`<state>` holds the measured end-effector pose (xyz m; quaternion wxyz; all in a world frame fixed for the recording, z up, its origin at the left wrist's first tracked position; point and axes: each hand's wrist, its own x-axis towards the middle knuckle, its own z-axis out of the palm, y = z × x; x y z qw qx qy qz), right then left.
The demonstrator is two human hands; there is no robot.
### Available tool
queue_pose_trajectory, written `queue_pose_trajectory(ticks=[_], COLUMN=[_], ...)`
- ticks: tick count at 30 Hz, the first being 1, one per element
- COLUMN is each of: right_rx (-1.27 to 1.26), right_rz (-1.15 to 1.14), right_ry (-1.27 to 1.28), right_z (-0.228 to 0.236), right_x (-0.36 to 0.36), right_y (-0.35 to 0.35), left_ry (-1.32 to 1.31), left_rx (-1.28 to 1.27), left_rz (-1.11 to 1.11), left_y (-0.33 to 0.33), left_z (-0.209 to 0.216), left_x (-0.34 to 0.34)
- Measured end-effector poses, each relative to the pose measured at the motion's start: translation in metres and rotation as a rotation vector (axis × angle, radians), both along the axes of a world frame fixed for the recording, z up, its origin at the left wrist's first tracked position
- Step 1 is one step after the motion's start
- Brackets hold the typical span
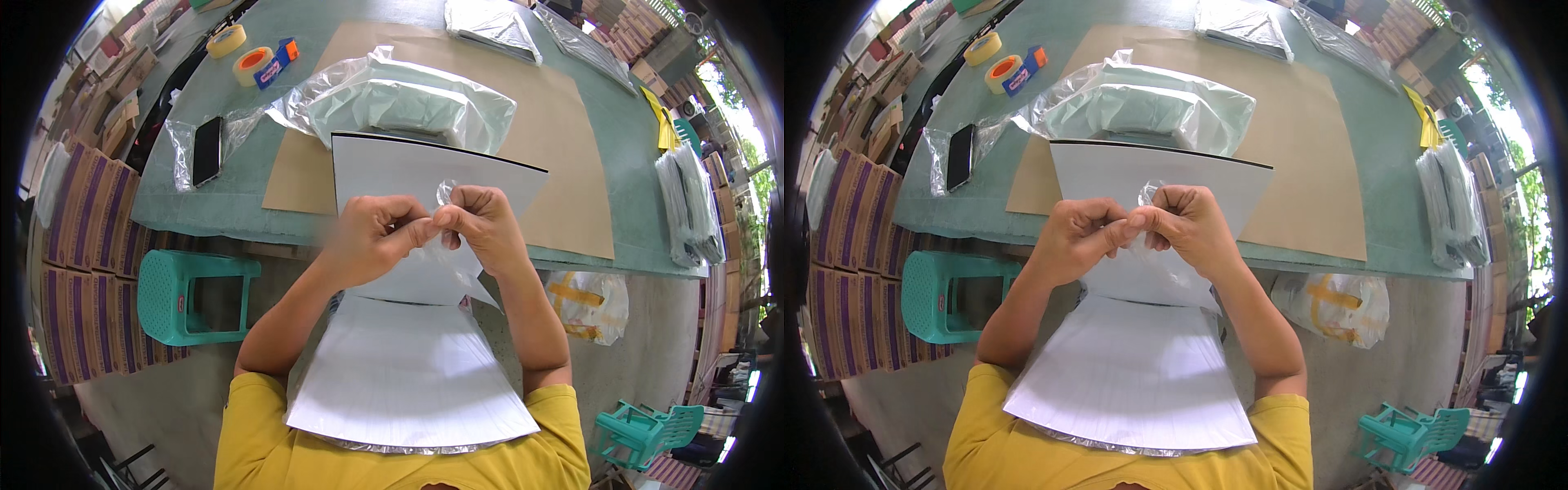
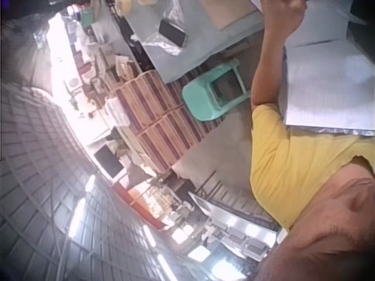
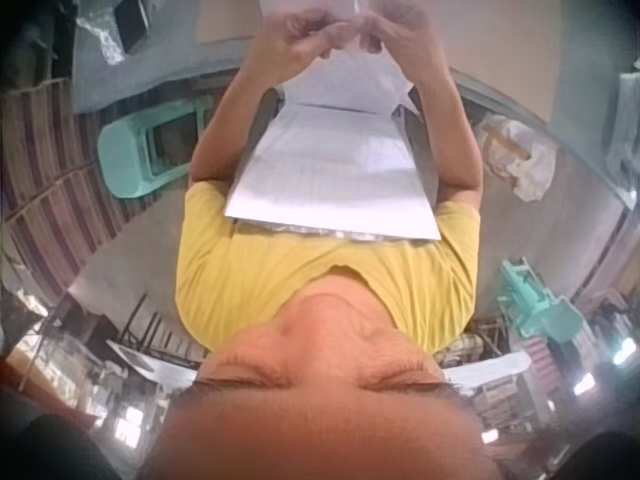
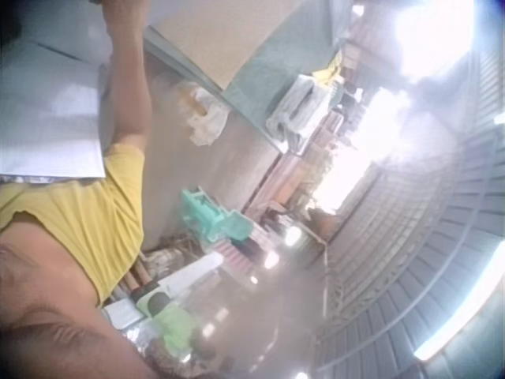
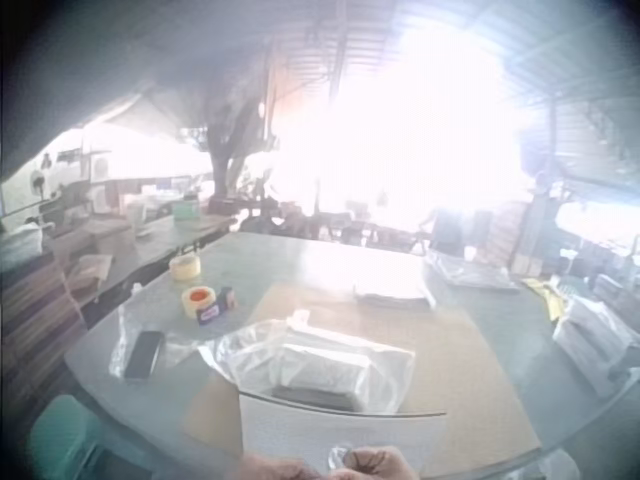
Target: The person organizes black and white illustration boards on a table and then wraps a stack of the boards in a large plastic bag.
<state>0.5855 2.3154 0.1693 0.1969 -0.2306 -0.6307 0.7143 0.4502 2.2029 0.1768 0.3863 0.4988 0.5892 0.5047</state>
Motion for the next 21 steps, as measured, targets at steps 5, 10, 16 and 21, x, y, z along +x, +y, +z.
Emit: queue_pose_trajectory(ticks=[5,10,16,21], right_rx=[0.011,-0.108,-0.199,-0.247], right_rz=[0.072,0.109,0.115,0.048], right_ry=[0.000,0.057,0.060,0.041], right_z=[0.008,-0.004,-0.013,-0.023], right_x=[0.000,0.006,0.010,0.021], right_y=[0.001,0.002,0.001,0.006], left_ry=[-0.144,-0.073,-0.006,-0.095], left_rx=[0.017,0.042,0.030,0.057], left_rz=[0.006,0.011,0.029,0.068], left_y=[-0.002,-0.002,-0.002,-0.006], left_z=[-0.001,-0.008,-0.013,-0.019], left_x=[-0.002,0.001,-0.001,-0.008])
